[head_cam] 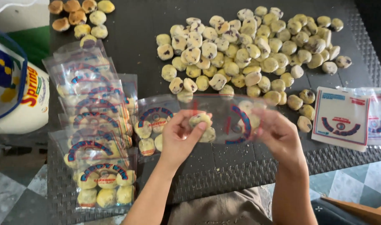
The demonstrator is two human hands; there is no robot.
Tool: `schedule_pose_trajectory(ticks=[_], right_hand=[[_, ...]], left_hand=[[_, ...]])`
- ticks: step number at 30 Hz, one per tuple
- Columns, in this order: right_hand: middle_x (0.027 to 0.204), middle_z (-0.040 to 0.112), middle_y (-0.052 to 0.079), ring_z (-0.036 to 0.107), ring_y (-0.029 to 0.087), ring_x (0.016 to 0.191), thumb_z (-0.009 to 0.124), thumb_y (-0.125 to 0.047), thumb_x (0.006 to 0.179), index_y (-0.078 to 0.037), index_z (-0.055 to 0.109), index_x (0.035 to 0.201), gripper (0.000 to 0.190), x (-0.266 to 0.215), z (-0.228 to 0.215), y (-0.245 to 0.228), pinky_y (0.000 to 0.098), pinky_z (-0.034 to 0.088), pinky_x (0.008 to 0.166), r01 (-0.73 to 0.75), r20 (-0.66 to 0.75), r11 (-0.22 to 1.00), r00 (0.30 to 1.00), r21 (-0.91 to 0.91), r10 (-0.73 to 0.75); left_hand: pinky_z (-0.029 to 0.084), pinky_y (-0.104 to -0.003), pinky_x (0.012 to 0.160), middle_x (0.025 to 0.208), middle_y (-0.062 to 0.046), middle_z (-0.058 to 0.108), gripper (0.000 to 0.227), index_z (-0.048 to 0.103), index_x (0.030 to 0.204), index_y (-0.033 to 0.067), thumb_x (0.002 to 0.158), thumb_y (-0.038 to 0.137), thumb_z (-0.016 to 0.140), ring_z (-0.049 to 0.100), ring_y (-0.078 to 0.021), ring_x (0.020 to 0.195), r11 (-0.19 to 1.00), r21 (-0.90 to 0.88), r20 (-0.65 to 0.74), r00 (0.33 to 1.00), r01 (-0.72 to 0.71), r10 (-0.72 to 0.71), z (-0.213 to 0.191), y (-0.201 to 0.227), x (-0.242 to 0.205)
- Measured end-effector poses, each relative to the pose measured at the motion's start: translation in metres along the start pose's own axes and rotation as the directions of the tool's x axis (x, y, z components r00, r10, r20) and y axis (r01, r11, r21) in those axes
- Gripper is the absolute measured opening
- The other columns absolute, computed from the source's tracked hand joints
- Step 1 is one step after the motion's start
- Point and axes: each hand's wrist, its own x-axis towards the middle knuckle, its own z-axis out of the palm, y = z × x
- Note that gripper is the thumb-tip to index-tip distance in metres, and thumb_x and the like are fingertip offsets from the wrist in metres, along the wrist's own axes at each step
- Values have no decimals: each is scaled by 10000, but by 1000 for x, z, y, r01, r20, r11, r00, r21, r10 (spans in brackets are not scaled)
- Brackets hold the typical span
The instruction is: Manually sorting and packing small round baked goods into individual plastic bags from a large pile on a table.
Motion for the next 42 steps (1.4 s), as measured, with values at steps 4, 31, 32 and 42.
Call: schedule_pose_trajectory(ticks=[4,31,32,42], right_hand=[[847,698,186,681,284,869,760,-190,710,-7,687,1030,376,9,35,-45,432,523,792,156,226,919,971,-362,-76],[735,673,117,667,334,612,710,-331,647,-216,629,1184,555,-15,45,-6,393,552,574,-79,87,785,982,-614,167],[708,669,95,662,302,593,718,-310,642,-223,613,1203,578,-13,45,-12,371,547,575,-87,101,785,977,-613,188],[649,666,-15,644,196,554,744,-350,645,-168,643,1147,543,-16,24,3,287,517,609,164,247,814,969,-557,-26]], left_hand=[[584,-293,662,891,-170,714,259,644,1012,13,777,74,735,653,-143,794,999,3,82,996,38,-38,1,-8,-5],[535,-246,676,751,-88,718,167,697,856,37,785,177,755,583,-67,751,995,1,96,990,103,-103,21,31,-6],[529,-233,675,757,-84,716,182,693,858,40,786,194,758,570,-61,767,994,0,96,990,108,-108,23,35,-6],[509,-202,623,708,-56,685,249,665,893,29,804,254,724,590,-56,701,979,7,144,969,203,-202,28,37,-13]])
